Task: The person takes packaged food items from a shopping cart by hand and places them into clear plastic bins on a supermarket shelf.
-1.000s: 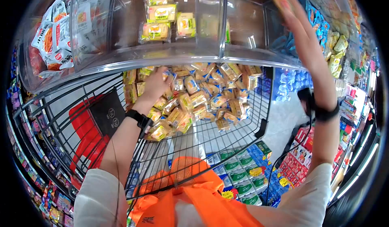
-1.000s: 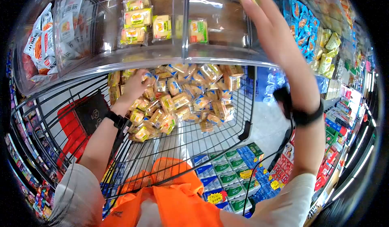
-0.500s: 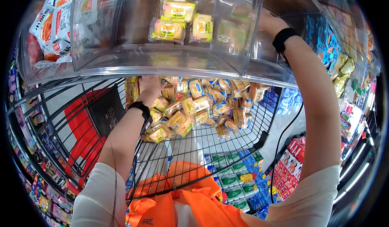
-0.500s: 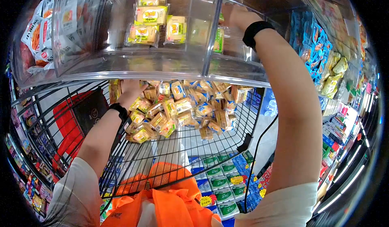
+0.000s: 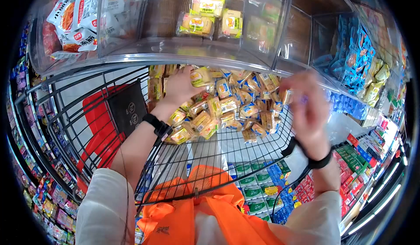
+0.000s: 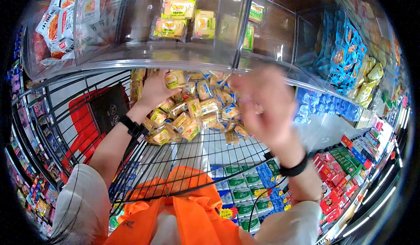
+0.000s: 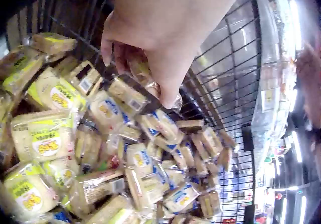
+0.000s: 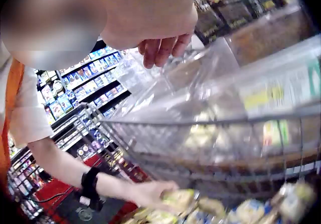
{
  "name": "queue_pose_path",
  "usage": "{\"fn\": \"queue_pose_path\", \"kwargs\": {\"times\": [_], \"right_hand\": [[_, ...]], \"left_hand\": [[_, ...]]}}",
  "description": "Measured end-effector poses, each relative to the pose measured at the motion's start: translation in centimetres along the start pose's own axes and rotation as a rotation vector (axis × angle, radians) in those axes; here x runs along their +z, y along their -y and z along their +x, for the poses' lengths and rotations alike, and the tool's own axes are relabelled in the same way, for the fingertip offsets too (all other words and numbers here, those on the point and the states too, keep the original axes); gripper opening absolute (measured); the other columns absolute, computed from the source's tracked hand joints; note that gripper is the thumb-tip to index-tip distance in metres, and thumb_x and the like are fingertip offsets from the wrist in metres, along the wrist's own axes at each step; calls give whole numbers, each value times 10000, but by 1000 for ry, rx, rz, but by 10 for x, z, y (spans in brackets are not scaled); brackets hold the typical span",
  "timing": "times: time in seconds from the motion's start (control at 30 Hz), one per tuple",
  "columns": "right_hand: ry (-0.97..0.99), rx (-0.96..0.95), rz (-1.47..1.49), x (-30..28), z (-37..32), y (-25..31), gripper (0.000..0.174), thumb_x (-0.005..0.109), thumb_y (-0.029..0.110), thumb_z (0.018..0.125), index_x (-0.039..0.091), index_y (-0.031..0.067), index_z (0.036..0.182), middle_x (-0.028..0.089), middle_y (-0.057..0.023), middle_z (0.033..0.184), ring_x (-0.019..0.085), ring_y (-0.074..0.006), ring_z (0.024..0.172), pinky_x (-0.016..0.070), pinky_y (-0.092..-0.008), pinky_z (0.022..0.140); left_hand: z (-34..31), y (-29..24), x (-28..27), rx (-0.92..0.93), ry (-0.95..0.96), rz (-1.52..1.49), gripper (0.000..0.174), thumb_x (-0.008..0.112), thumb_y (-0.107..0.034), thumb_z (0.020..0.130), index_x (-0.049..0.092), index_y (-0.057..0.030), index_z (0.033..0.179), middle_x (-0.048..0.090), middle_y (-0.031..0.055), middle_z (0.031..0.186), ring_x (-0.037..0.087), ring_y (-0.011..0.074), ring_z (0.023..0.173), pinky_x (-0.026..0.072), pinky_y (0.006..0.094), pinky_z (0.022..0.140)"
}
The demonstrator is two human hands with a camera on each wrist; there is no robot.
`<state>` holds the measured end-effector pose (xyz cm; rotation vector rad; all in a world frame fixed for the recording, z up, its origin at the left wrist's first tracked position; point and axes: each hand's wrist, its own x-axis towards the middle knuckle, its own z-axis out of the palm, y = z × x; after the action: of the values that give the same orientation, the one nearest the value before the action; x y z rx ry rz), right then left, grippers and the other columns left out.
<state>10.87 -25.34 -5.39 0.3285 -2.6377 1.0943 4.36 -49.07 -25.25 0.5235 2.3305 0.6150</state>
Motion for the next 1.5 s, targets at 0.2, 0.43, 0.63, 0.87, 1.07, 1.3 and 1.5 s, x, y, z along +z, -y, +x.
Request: {"fn": "queue_pose_path", "kwargs": {"times": [0.2, 0.43, 0.63, 0.87, 1.07, 1.3, 1.5], "right_hand": [[-74, 734, 372, 95, -86, 0, 353, 591, 92, 776, 456, -15, 1084, 555, -114, 959, 562, -229, 754, 450, -315, 695], [50, 854, 923, 69, -49, 26, 231, 572, 73, 809, 454, -8, 991, 546, -25, 781, 497, -49, 678, 411, -200, 559], [-295, 411, 381, 0, -12, 19, 179, 515, 26, 810, 534, -4, 985, 579, -89, 953, 565, -177, 843, 429, -288, 781], [-270, 252, -222, -10, -8, 2, 217, 547, 29, 750, 554, 21, 967, 537, -133, 1074, 470, -310, 1064, 353, -389, 911], [-196, 298, -207, 5, -47, -6, 257, 552, -18, 696, 558, 27, 948, 508, -131, 1119, 428, -338, 1112, 338, -411, 922], [-296, 337, -193, 48, -80, 5, 296, 551, -33, 669, 540, 36, 957, 473, -154, 1114, 444, -336, 1035, 356, -420, 870], [52, 264, 16, 98, -87, 6, 308, 570, -15, 654, 543, 38, 956, 492, -114, 1070, 500, -293, 948, 405, -379, 810]], "left_hand": [[-45, -53, -18, 315, -69, -254, 617, 742, -320, 576, 486, -14, 1047, 537, 181, 1007, 527, 334, 914, 433, 385, 787], [-89, -127, -108, 549, -237, 358, 631, 754, -233, 472, 508, -116, 1041, 496, 46, 969, 439, 251, 1026, 343, 402, 860], [-27, -165, -193, 740, -596, 525, 643, 719, -177, 523, 451, -85, 1100, 498, 80, 1011, 444, 268, 1017, 329, 450, 841], [154, -125, -173, 317, -196, 739, 554, 631, -267, 718, 387, -52, 1166, 472, 129, 1123, 438, 296, 1066, 328, 470, 859], [147, -119, -160, 673, -415, 840, 494, 604, -409, 715, 498, -46, 1034, 547, 133, 987, 510, 300, 966, 383, 530, 736], [-43, -175, -181, 791, 30, 573, 201, 631, -169, 690, 538, -53, 826, 546, 89, 761, 559, 265, 716, 461, 355, 590], [-61, -80, -62, 363, 528, 701, 202, 589, -221, 745, 550, -29, 796, 595, 128, 846, 617, 240, 704, 494, 337, 556]]}}
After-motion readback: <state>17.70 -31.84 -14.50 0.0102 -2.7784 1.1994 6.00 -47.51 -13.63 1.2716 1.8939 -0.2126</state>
